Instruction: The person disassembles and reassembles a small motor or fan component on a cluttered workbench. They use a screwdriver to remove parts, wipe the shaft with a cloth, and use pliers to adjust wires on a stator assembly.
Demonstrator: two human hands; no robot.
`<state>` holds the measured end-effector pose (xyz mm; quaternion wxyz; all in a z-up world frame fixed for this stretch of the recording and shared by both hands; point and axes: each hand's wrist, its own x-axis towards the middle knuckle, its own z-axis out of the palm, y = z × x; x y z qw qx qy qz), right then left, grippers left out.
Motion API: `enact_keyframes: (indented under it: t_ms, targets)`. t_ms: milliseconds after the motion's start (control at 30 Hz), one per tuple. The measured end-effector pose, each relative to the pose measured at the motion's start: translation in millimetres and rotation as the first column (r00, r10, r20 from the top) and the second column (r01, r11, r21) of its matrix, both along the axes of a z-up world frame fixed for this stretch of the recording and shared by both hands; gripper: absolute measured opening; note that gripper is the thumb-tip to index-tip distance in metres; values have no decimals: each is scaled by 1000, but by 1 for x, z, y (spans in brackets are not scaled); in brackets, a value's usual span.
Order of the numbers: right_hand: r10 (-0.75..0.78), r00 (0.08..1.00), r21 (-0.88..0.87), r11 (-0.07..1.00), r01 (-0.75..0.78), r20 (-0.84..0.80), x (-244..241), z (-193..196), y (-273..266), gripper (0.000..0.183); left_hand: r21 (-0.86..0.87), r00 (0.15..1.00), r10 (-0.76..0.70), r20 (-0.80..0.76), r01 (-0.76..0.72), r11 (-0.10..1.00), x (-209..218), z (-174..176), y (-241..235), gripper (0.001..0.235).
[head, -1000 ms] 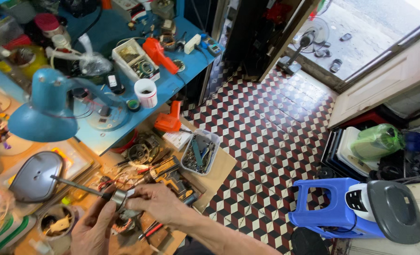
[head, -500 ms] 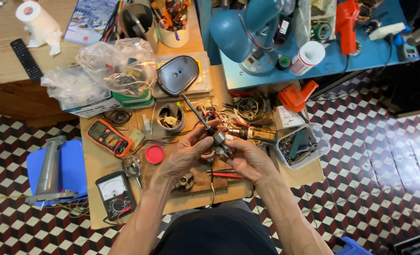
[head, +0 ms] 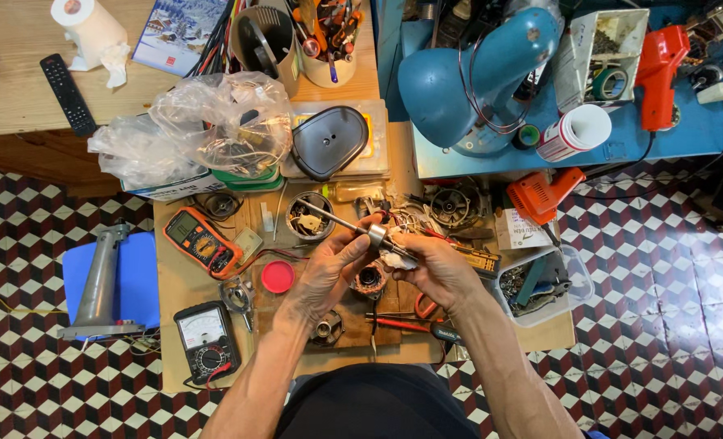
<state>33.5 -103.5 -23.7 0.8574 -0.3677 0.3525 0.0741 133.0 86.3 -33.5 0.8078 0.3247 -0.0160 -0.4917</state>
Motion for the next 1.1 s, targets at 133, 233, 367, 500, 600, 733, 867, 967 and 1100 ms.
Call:
enact_keyframes:
  t_ms: [133,233,367,500,600,733,867,967,1100]
  targets:
    - [-57,998,-35,998,56,-14,10,-6,-8,25,-32,996,73,-42,-75,997,4,-20,-9,13]
    - [-74,997,40,996,74,6,11,-10,-15,26,-26,992,91,-82,-93,995,7,-29,-13,15]
    - [-124,991,105,986,129,-58,10,-17,-19,26,11,990,112,-80,-112,994,11,-25,-12,18]
    - [-167,985,149,974,173,-49,9,-22,-23,26,49,986,113,-121,-108,993,17,-18,-10,30]
    - [-166,986,176,970,166,-10,8,-21,-22,25,94,984,128,-127,-117,989,18,-18,-10,36]
    - [-136,990,70,989,134,33,9,-9,-17,20,137,986,133,-100,-119,983,21,-18,-10,38]
    - [55,998,-395,918,-48,6,10,9,-7,21,173,991,121,-57,-110,979,20,-16,-8,43]
    - [231,962,-811,531,-248,-143,7,24,-2,20,239,994,107,-24,-98,966,18,-14,-10,42]
    - [381,923,-970,199,-140,-55,3,31,6,23,243,990,138,-31,-127,962,12,-18,-16,40]
